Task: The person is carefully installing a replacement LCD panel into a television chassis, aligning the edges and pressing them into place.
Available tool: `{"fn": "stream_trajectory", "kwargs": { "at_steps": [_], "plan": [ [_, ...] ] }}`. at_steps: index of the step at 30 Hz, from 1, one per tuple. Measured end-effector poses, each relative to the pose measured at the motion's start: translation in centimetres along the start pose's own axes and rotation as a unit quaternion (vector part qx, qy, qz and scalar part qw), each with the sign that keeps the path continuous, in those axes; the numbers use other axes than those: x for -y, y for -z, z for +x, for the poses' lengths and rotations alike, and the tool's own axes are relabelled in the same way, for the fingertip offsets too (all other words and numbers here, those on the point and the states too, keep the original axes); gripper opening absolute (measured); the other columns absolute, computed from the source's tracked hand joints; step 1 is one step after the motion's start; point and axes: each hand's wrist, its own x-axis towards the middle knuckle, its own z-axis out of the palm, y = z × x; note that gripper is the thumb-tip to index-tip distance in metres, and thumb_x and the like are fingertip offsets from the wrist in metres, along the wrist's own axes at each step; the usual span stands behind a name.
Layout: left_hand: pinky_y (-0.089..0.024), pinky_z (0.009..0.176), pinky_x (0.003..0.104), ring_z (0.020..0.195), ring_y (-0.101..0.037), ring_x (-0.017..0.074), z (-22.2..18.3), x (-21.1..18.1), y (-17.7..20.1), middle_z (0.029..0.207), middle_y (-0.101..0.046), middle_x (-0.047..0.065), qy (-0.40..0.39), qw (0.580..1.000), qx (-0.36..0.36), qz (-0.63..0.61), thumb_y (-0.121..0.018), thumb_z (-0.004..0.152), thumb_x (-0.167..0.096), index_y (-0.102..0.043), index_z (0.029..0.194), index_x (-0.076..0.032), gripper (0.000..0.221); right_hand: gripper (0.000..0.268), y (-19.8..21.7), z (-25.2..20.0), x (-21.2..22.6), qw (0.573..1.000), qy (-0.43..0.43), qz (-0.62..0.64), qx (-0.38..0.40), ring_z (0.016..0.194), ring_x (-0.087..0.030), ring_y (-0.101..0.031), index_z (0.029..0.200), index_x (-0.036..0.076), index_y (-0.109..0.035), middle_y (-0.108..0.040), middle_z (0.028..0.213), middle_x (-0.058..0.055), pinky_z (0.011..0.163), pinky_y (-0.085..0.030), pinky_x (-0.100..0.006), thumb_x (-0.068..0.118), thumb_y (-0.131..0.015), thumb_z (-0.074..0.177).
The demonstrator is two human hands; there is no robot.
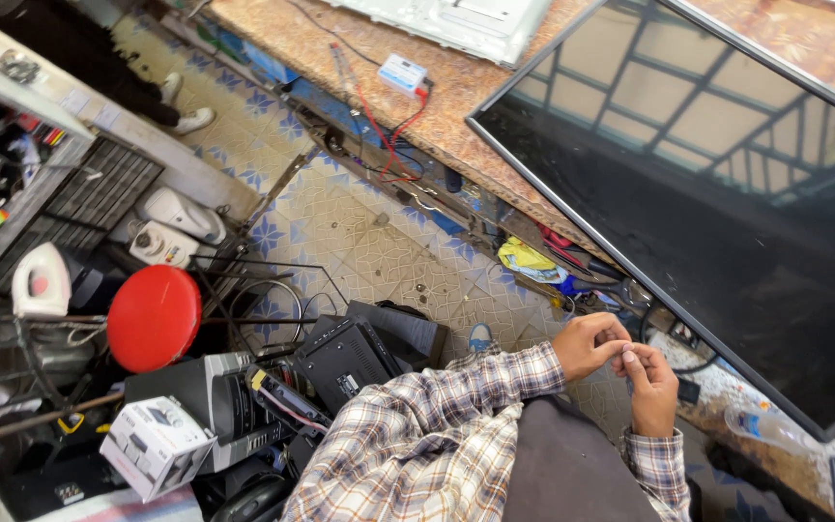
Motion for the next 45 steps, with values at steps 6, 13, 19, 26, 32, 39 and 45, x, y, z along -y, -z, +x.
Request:
{"fn": "stream_trajectory", "kwargs": {
  "at_steps": [6, 13, 19, 26, 32, 39, 45],
  "plan": [
    [-0.054, 0.096, 0.042, 0.109, -0.066, 0.0305, 4.2, 1.9, -7.3, 0.106, -0.061, 0.007, -0.346, 0.924, -0.039, 0.159, -0.057, 0.106, -0.026, -0.066, 0.118, -0.019, 0.016, 0.012, 4.7, 0.2, -10.5, 0.974, 0.055, 0.129, -0.179, 0.076, -0.01, -0.053, 0.119, -0.001, -0.06, -0.061, 0.085, -0.009, 0.074, -0.049, -0.024, 0.007, -0.06, 0.111],
    [-0.046, 0.119, 0.053, 0.136, -0.056, 0.0388, 8.8, 6.2, -15.7, 0.138, -0.06, 0.017, -0.488, 0.846, 0.075, 0.202, -0.071, 0.087, -0.038, -0.065, 0.127, -0.013, 0.048, 0.011, 6.9, -1.8, -10.8, 0.903, 0.009, 0.238, -0.356, 0.058, -0.021, -0.059, 0.113, 0.01, -0.06, -0.055, 0.074, -0.012, 0.055, -0.05, -0.029, 0.013, -0.05, 0.115],
    [-0.048, 0.109, 0.052, 0.122, -0.06, 0.0396, 11.1, 7.9, -16.8, 0.124, -0.064, 0.019, -0.566, 0.812, 0.074, 0.122, -0.051, 0.106, -0.017, -0.065, 0.123, -0.003, 0.026, 0.012, 7.3, -2.4, -11.3, 0.856, -0.001, 0.233, -0.461, 0.066, -0.013, -0.061, 0.113, 0.004, -0.065, -0.059, 0.078, -0.008, 0.053, -0.054, -0.026, 0.012, -0.059, 0.106],
    [-0.048, 0.112, 0.047, 0.121, -0.063, 0.0364, 11.5, 6.8, -15.0, 0.124, -0.068, 0.014, -0.56, 0.809, 0.084, 0.158, -0.059, 0.104, -0.018, -0.07, 0.121, -0.004, 0.025, 0.018, 6.1, -1.6, -8.3, 0.861, 0.041, 0.243, -0.445, 0.074, -0.013, -0.066, 0.117, -0.001, -0.064, -0.066, 0.088, -0.01, 0.061, -0.056, -0.023, 0.002, -0.062, 0.099],
    [-0.047, 0.113, 0.046, 0.122, -0.063, 0.0358, 11.6, 6.4, -14.3, 0.125, -0.069, 0.014, -0.557, 0.808, 0.104, 0.163, -0.061, 0.104, -0.016, -0.07, 0.123, -0.003, 0.026, 0.019, 6.0, 0.0, -6.0, 0.872, 0.065, 0.21, -0.437, 0.085, -0.012, -0.069, 0.117, 0.0, -0.069, -0.071, 0.092, -0.01, 0.078, -0.057, -0.023, 0.004, -0.06, 0.102],
    [-0.045, 0.116, 0.045, 0.131, -0.058, 0.0359, 12.0, 4.9, -12.3, 0.133, -0.065, 0.017, -0.553, 0.793, 0.153, 0.207, -0.058, 0.103, -0.009, -0.066, 0.128, -0.002, 0.028, 0.02, 6.1, 1.0, -6.3, 0.891, 0.101, 0.16, -0.414, 0.094, -0.016, -0.069, 0.119, -0.001, -0.069, -0.072, 0.095, -0.013, 0.089, -0.053, -0.027, 0.003, -0.057, 0.103],
    [-0.045, 0.117, 0.043, 0.134, -0.057, 0.036, 12.3, 5.3, -11.4, 0.134, -0.065, 0.018, -0.531, 0.81, 0.18, 0.173, -0.053, 0.102, -0.003, -0.067, 0.126, 0.001, 0.028, 0.02, 6.2, 1.6, -6.8, 0.9, 0.113, 0.164, -0.388, 0.093, -0.015, -0.069, 0.119, 0.0, -0.069, -0.072, 0.094, -0.012, 0.086, -0.051, -0.024, 0.004, -0.059, 0.102]
  ]
}}
